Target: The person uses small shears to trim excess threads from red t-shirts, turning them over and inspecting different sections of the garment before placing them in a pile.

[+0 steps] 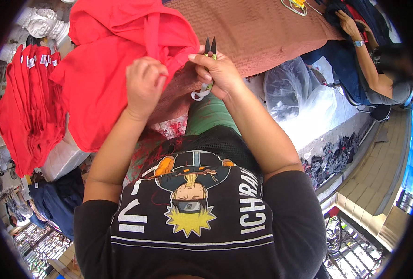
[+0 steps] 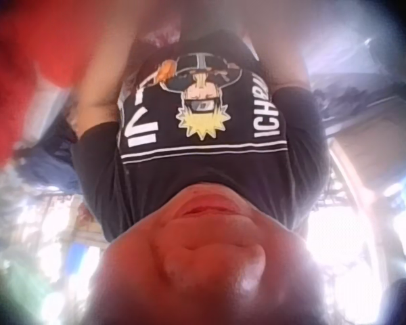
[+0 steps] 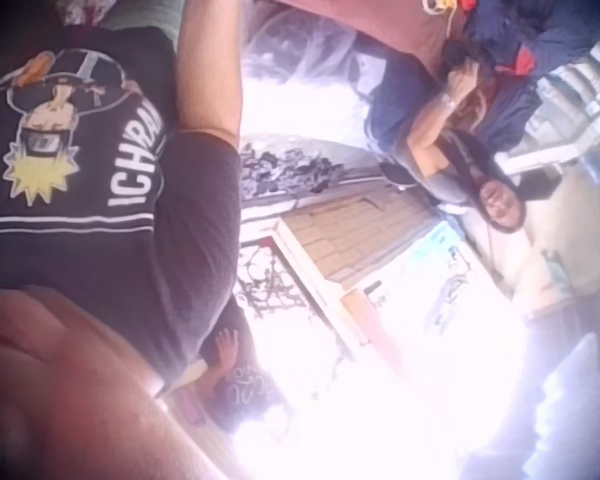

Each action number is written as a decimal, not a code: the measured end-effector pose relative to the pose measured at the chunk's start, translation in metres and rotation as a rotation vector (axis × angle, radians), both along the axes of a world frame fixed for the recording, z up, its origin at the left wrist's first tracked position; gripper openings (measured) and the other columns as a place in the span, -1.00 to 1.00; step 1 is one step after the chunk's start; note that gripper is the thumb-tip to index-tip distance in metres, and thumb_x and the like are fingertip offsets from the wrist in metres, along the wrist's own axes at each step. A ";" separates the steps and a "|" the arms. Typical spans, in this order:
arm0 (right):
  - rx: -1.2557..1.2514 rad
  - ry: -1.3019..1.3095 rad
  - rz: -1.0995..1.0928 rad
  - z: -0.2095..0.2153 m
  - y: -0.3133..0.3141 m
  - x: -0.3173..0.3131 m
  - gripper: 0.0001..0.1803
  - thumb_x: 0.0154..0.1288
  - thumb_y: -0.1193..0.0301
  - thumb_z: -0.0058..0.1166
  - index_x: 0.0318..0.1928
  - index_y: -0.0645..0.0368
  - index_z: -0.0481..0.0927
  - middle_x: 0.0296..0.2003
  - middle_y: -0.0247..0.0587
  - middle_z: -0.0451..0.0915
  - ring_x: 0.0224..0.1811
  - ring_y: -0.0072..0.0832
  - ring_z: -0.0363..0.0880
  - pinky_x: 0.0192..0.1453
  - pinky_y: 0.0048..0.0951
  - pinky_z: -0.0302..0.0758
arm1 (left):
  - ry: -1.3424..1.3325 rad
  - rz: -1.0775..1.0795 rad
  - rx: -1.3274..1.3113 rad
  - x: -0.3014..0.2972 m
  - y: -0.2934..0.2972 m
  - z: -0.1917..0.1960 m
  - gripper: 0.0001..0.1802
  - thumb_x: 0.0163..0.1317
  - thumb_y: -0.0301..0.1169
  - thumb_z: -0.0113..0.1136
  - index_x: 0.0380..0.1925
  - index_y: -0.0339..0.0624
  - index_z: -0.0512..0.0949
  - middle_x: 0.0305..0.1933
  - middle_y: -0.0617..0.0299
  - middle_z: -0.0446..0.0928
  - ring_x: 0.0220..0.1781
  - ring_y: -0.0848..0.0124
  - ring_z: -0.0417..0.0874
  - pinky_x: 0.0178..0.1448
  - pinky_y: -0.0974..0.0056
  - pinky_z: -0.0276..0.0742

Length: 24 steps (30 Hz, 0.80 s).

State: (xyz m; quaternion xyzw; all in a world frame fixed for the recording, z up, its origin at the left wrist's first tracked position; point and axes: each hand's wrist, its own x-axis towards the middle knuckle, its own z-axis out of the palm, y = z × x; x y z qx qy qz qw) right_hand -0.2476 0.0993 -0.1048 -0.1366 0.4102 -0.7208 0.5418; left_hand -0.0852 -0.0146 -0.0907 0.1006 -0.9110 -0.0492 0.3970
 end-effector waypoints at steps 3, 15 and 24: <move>-0.001 0.079 0.087 -0.006 0.002 0.002 -0.88 0.26 0.48 0.16 -0.20 0.17 0.54 -0.70 -0.51 0.35 -0.77 -0.77 0.12 -0.68 -0.65 0.02 | -0.012 -0.050 0.266 0.010 0.015 -0.009 -0.76 -0.01 -0.53 0.31 -0.31 -0.11 0.53 -0.16 0.20 0.55 -0.14 0.25 0.58 0.00 0.17 0.43; 0.107 0.327 -0.030 -0.004 0.001 0.007 -0.81 0.26 0.44 0.18 -0.13 0.21 0.58 -0.61 -0.52 0.42 -0.75 -0.78 0.14 -0.66 -0.66 0.03 | 0.183 -0.178 1.130 -0.013 0.004 -0.002 -0.88 0.23 -0.47 0.22 -0.36 -0.32 0.65 -0.23 0.15 0.63 -0.20 0.52 0.60 -0.05 0.39 0.52; 0.157 0.203 -0.055 0.003 0.002 0.006 -0.78 0.30 0.34 0.16 -0.12 0.16 0.56 -0.76 -0.57 0.26 -0.77 -0.76 0.08 -0.64 -0.63 -0.02 | 0.176 -0.346 1.134 0.024 -0.003 0.023 -0.79 0.29 -0.39 0.16 -0.45 -0.32 0.53 -0.28 0.11 0.59 -0.25 0.46 0.59 -0.09 0.34 0.50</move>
